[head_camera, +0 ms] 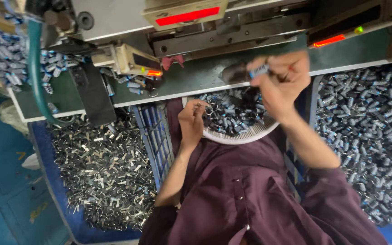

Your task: The person repeatedly picks small cylindrical components from a white basket, inserts them into a machine slot, and then removes them. The person handles the components one at a time, placing them into the machine and then returning them to the basket.

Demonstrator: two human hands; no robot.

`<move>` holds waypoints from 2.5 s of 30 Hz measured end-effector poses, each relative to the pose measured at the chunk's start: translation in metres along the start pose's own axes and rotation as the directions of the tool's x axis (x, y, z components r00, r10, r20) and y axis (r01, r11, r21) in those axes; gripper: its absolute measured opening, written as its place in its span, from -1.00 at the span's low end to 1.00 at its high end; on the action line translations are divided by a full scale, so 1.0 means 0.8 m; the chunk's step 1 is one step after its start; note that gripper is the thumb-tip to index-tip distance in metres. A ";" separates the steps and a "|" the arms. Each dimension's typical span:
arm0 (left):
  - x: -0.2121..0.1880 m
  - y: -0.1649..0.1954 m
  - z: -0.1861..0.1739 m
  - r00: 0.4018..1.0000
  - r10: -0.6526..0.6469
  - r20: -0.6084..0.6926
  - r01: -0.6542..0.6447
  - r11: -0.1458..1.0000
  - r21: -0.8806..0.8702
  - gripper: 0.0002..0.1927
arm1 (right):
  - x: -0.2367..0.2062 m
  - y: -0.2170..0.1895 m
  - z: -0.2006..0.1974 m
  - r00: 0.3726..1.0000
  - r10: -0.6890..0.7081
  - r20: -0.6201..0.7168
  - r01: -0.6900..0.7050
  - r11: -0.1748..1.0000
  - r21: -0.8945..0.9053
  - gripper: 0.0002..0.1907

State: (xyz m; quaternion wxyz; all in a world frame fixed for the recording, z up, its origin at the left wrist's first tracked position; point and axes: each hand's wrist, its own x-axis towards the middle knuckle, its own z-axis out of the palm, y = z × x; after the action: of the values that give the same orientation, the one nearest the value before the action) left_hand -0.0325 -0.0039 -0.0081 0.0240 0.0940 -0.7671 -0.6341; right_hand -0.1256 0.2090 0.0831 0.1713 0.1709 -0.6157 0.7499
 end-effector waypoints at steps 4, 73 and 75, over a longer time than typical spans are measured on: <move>0.005 -0.012 0.002 1.000 0.025 -0.008 -0.026 0.976 -0.217 -0.91 | 0.088 0.011 0.016 0.868 -0.323 0.377 0.487 0.701 -0.521 -0.66; -0.037 -0.017 0.037 0.994 0.102 -0.029 -0.105 0.975 -0.197 -0.69 | -0.153 0.040 0.018 0.930 0.356 0.089 -0.316 0.901 -0.296 -0.84; -0.038 -0.009 0.037 0.985 0.165 -0.052 -0.169 0.983 -0.067 -0.72 | -0.151 0.039 0.019 0.918 0.391 0.069 -0.367 0.901 -0.232 -0.84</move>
State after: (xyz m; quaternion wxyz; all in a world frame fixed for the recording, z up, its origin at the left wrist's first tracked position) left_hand -0.0065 0.0291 -0.0183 0.0981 0.0430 -0.7486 -0.6544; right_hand -0.0329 0.1823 0.0021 0.0040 0.0707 -0.7232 0.6870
